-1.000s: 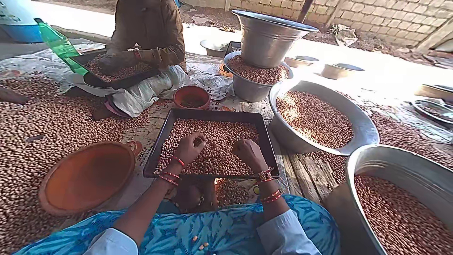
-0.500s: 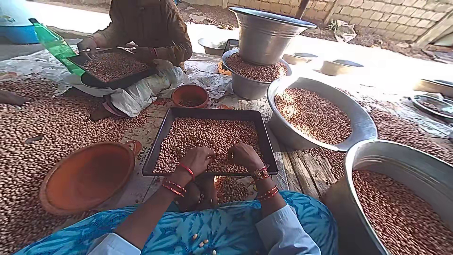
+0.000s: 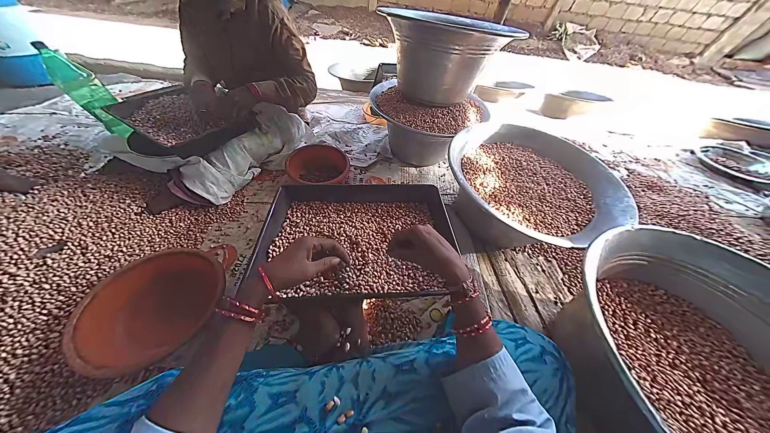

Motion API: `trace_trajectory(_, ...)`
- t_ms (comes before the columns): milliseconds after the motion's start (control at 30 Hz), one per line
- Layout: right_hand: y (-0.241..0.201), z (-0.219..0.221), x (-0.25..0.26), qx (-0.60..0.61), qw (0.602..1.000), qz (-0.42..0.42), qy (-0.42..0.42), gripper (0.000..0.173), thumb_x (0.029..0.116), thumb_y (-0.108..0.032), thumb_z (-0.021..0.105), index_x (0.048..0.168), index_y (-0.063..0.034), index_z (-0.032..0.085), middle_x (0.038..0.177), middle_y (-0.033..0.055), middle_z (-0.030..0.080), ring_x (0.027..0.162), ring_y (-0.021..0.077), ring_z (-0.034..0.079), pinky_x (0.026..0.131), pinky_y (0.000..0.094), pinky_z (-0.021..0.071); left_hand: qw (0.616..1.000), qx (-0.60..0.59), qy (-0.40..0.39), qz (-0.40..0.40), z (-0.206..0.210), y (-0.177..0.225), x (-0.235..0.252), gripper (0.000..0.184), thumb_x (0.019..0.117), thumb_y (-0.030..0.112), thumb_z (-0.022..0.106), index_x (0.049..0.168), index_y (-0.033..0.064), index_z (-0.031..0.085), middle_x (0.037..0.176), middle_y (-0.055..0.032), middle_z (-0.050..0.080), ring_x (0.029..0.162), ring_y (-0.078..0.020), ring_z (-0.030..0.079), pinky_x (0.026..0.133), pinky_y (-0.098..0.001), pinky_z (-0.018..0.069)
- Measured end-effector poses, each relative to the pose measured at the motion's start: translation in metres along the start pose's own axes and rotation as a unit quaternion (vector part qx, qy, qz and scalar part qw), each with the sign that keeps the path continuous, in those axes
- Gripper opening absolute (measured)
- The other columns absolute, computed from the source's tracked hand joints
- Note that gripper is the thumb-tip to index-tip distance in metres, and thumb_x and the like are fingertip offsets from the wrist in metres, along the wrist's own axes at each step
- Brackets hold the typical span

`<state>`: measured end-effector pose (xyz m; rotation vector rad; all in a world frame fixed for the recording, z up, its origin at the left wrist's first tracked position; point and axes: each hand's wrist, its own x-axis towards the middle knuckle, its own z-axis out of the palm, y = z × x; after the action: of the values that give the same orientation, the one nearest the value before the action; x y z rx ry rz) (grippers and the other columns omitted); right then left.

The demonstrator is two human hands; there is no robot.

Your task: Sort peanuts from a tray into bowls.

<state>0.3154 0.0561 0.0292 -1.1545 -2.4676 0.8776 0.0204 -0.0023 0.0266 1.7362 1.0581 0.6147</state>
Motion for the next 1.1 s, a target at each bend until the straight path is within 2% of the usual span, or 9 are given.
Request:
trace_trajectory(100,0.011,0.02,0.014,-0.12,0.987,0.095,-0.044,0.021,0.0971,-0.022,0.066,0.106,-0.0063,0.077,0.101,0.0157,0.074,0.1,0.0342,0.069,0.09,0.0573,0.0502,0.986,0.153,-0.012,-0.063,0.016,0.0,0.012,0.028,0.1073,0.006,0.048,0.128,0.0035,0.067,0.116,-0.0122,0.072,0.096,-0.0178,0.071,0.092,-0.0376,0.0566)
trace_trajectory(267,0.005,0.041,0.023,-0.181,0.969,0.141,-0.087,0.023,0.0963,-0.021,0.065,0.109,-0.0047,0.075,0.113,0.0196,0.072,0.111,0.038,0.067,0.093,0.0586,0.0492,0.955,0.259,-0.032,-0.14,0.041,-0.011,0.029,0.04,0.1075,0.005,0.047,0.145,0.0106,0.058,0.145,-0.0183,0.059,0.134,-0.0344,0.057,0.115,-0.0516,0.0403)
trace_trajectory(400,0.002,0.043,0.025,-0.188,0.968,0.144,-0.088,0.024,0.0986,-0.02,0.06,0.11,-0.0027,0.074,0.113,0.0203,0.072,0.111,0.038,0.067,0.092,0.0582,0.0494,0.91,0.339,0.083,-0.225,0.032,-0.011,0.031,0.04,0.1038,0.015,0.06,0.143,0.013,0.06,0.146,-0.0213,0.053,0.129,-0.0398,0.057,0.108,-0.0564,0.0459)
trace_trajectory(533,0.003,0.045,0.026,-0.189,0.964,0.159,-0.097,0.025,0.0982,-0.021,0.062,0.11,-0.0013,0.073,0.113,0.0213,0.071,0.112,0.0388,0.067,0.093,0.0589,0.0492,0.939,0.308,0.087,-0.13,0.048,-0.004,0.028,0.024,0.1016,0.015,0.064,0.123,0.0095,0.073,0.13,-0.0215,0.062,0.114,-0.0358,0.064,0.101,-0.0504,0.0502)
trace_trajectory(667,0.006,0.038,0.022,-0.178,0.969,0.13,-0.111,0.027,0.0982,-0.023,0.062,0.108,-0.0005,0.073,0.109,0.0223,0.071,0.109,0.0398,0.067,0.092,0.0605,0.0492,0.946,0.312,0.055,-0.068,0.07,-0.006,0.035,0.026,0.1046,0.013,0.057,0.121,0.0088,0.076,0.128,-0.0207,0.065,0.118,-0.035,0.064,0.103,-0.0488,0.0504)
trace_trajectory(767,0.006,0.014,0.007,0.009,0.994,-0.056,-0.095,0.021,0.0974,-0.021,0.067,0.102,-0.0019,0.075,0.086,0.0074,0.072,0.078,0.0157,0.065,0.075,0.0366,0.0521,0.934,0.346,0.029,-0.081,0.076,-0.004,0.042,0.025,0.1039,0.016,0.059,0.121,0.0077,0.075,0.131,-0.0225,0.063,0.119,-0.0373,0.064,0.102,-0.0511,0.0509)
trace_trajectory(867,-0.003,-0.003,-0.005,0.256,0.949,-0.171,-0.071,0.017,0.0978,-0.013,0.067,0.108,-0.0003,0.068,0.089,-0.0064,0.071,0.078,-0.0031,0.066,0.075,0.0183,0.0568,0.926,0.364,0.002,-0.099,0.075,-0.003,0.047,0.024,0.1016,0.018,0.064,0.122,0.0145,0.075,0.132,-0.0197,0.062,0.116,-0.0364,0.065,0.099,-0.052,0.0521)
trace_trajectory(967,0.002,-0.009,-0.007,0.158,0.983,-0.096,0.008,0.02,0.0995,-0.016,0.064,0.112,-0.0014,0.07,0.088,-0.0017,0.07,0.075,0.0005,0.064,0.074,0.0208,0.0545,0.924,0.366,-0.015,-0.105,0.075,-0.003,0.049,0.023,0.1007,0.016,0.064,0.12,0.0143,0.075,0.134,-0.018,0.062,0.117,-0.0359,0.065,0.098,-0.0536,0.0523)
trace_trajectory(1100,0.014,-0.005,-0.001,-0.078,0.988,0.132,0.003,0.026,0.1012,-0.023,0.062,0.117,-0.0057,0.072,0.104,0.0138,0.073,0.096,0.0281,0.069,0.09,0.0505,0.0517,0.936,0.343,-0.027,-0.07,0.067,-0.007,0.046,0.023,0.1019,0.016,0.062,0.12,0.0063,0.073,0.129,-0.02,0.063,0.115,-0.0361,0.065,0.098,-0.0544,0.0521)
